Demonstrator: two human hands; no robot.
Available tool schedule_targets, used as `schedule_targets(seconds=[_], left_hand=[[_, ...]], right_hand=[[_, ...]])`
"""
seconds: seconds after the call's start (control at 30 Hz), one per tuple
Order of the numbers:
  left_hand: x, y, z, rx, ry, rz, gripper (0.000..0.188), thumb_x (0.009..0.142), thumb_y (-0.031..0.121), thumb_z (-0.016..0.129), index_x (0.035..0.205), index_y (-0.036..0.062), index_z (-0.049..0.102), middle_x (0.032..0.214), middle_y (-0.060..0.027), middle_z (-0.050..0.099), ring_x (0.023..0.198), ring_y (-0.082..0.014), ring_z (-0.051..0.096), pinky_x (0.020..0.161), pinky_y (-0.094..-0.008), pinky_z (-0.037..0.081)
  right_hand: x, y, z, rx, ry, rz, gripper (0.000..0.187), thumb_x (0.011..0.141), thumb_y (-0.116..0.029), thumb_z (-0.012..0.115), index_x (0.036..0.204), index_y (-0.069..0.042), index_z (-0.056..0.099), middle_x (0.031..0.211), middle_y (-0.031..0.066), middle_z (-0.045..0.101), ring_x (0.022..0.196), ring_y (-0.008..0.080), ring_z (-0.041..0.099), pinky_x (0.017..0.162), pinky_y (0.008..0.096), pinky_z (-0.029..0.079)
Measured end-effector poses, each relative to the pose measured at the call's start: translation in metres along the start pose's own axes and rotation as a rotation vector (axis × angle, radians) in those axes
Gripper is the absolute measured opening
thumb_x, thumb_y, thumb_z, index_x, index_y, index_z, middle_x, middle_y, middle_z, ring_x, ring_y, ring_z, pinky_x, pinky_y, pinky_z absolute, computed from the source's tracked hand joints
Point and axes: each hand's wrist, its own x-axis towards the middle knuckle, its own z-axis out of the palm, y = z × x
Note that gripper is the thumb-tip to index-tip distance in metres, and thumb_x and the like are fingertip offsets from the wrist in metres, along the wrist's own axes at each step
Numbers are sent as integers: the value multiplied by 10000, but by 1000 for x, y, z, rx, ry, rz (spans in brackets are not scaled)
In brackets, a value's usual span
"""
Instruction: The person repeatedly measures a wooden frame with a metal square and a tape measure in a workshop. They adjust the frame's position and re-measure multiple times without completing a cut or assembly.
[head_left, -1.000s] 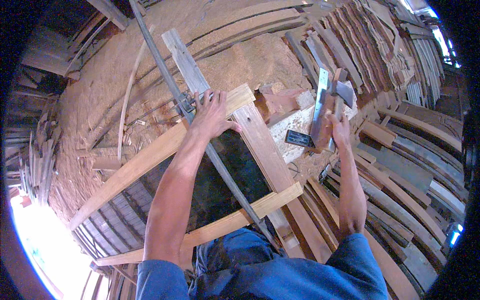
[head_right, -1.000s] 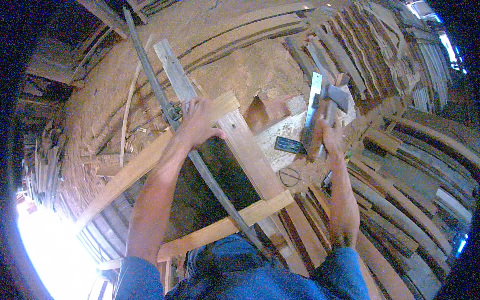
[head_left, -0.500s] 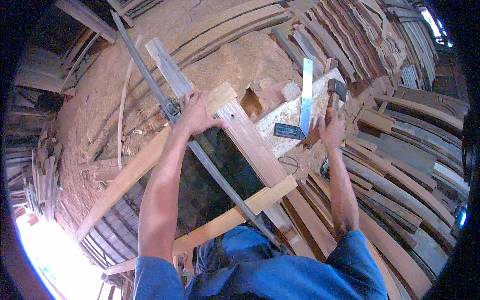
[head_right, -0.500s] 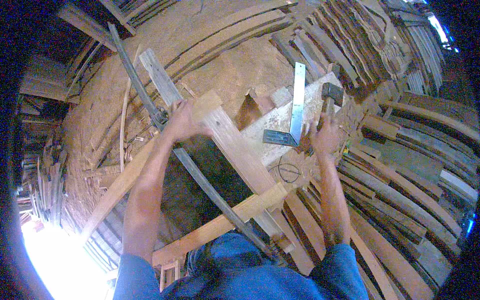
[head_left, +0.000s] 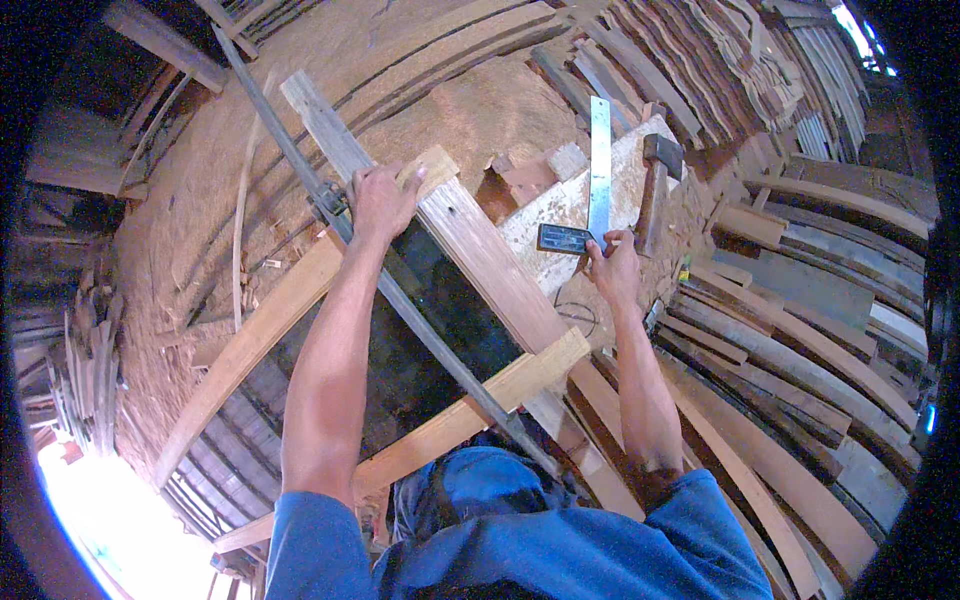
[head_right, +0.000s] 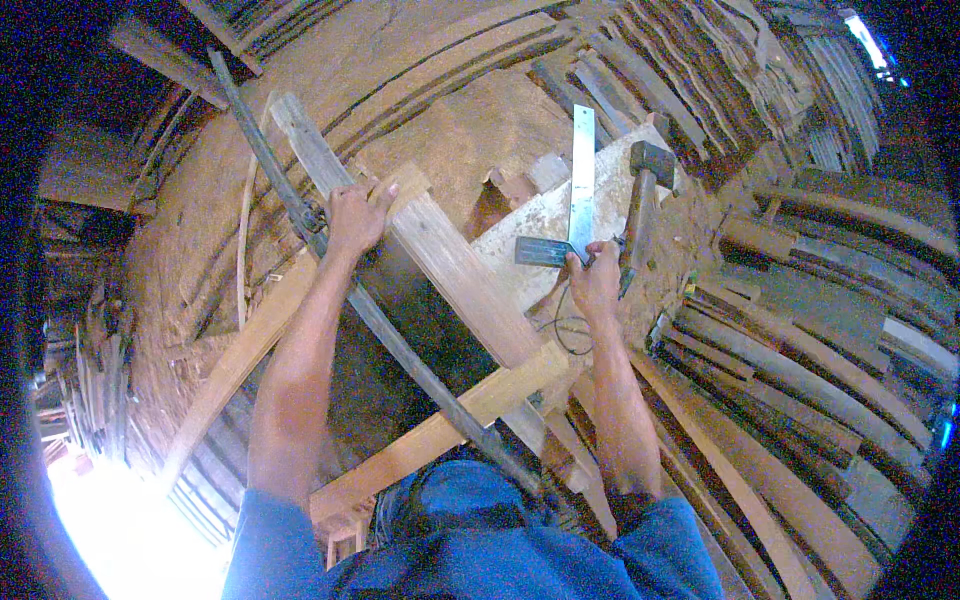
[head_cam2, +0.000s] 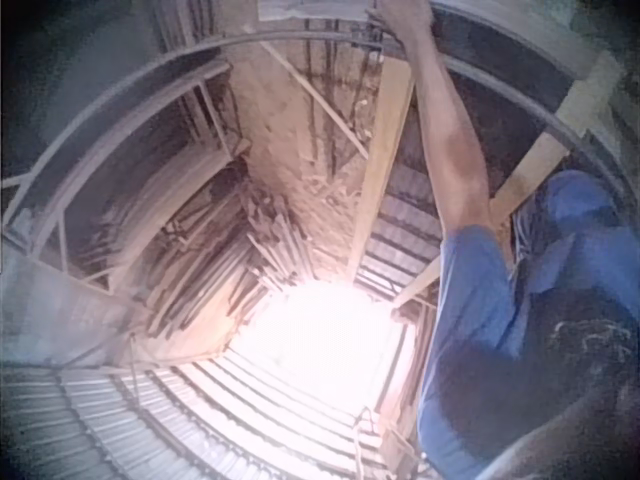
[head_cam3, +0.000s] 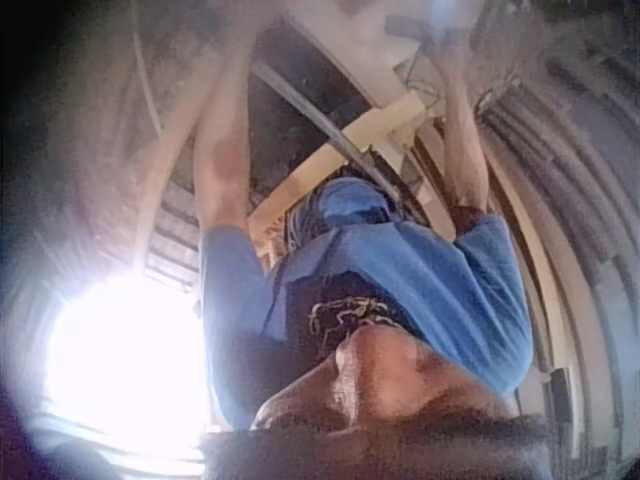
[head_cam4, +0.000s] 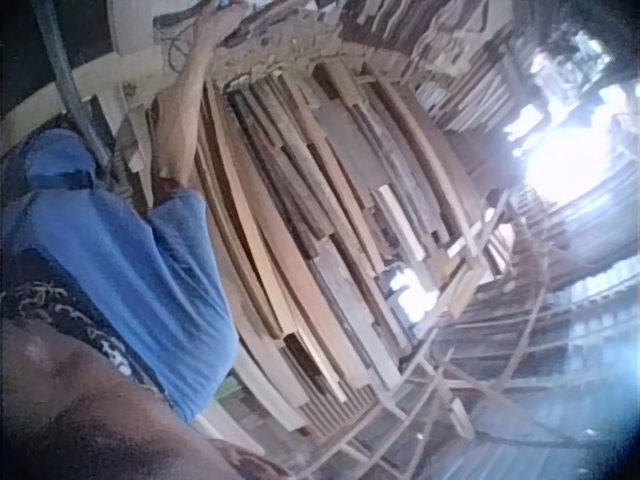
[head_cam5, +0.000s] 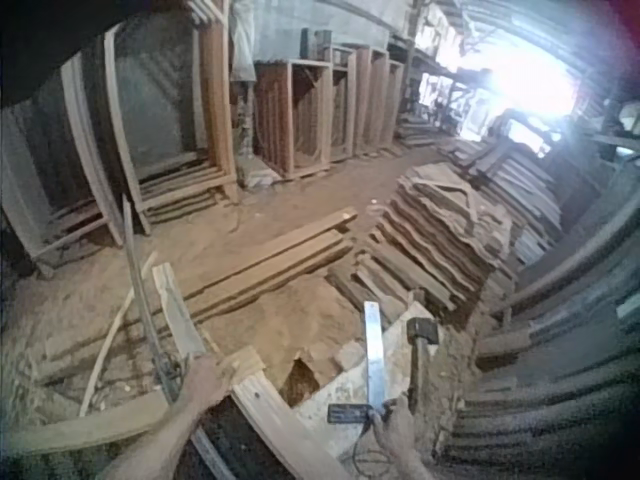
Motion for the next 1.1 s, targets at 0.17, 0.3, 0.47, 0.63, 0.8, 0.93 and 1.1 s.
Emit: schedule_targets(seconds=[0.17, 0.3, 0.47, 0.63, 0.8, 0.93, 1.1], left_hand=[[-5, 15, -1, 174, -38, -23, 823, 935, 761, 579, 1321, 50, 726, 1325, -228, 700, 1332, -424, 529, 1161, -540, 373], [4, 11, 2, 139, 1, -37, 798, 962, 750, 540, 1322, 65, 731, 1346, -242, 686, 1305, -445, 553, 1163, -553, 366], [-18, 23, 0, 78, 16, 61, 700, 997, 533, 617, 1498, 47, 562, 1462, -263, 583, 1413, -465, 463, 1204, -621, 293], [-168, 73, 25, -16, 39, 412, 969, 896, 497, 755, 1636, 45, 323, 1630, -322, 314, 1541, -507, 251, 1259, -677, 162], [-275, 112, 43, -26, -167, 566, 1221, 697, 619, 879, 1642, 82, 324, 1597, -324, 316, 1518, -512, 267, 1254, -686, 180], [-292, 121, 53, 18, -246, 536, 1374, 564, 680, 923, 1656, 115, 310, 1597, -317, 316, 1507, -513, 284, 1250, -684, 201], [-294, 123, 66, 118, -259, 533, 1339, 570, 615, 941, 1643, 93, 334, 1674, -323, 234, 1550, -517, 236, 1249, -677, 223]], right_hand=[[12, 15, -22, 488, -305, 170, 404, 956, -273, 803, 1184, -15, 592, 1009, 91, 682, 792, 189, 630, 698, 346, 505], [6, 27, -59, 818, -384, 299, 227, 1032, -199, 703, 1193, -72, 605, 869, -12, 643, 728, 103, 602, 631, 266, 471], [-60, 40, -109, 804, -390, 257, 255, 1031, -210, 715, 1223, -59, 641, 957, -3, 645, 777, 95, 609, 654, 272, 494], [-155, 60, -126, 838, -564, 246, 281, 1026, -211, 724, 1248, -43, 680, 1001, 5, 688, 832, 92, 634, 701, 276, 532], [-196, 66, -95, 739, -709, 240, 243, 1024, -218, 731, 1186, -38, 731, 966, -2, 704, 828, 92, 638, 736, 273, 545], [-196, 60, -78, 763, -800, 366, 235, 1029, -224, 726, 1173, -39, 734, 909, -13, 697, 783, 95, 631, 721, 270, 538], [-180, 53, -73, 716, -843, 290, 440, 972, -321, 786, 1286, -25, 700, 1001, 35, 746, 825, 118, 679, 746, 309, 564]])
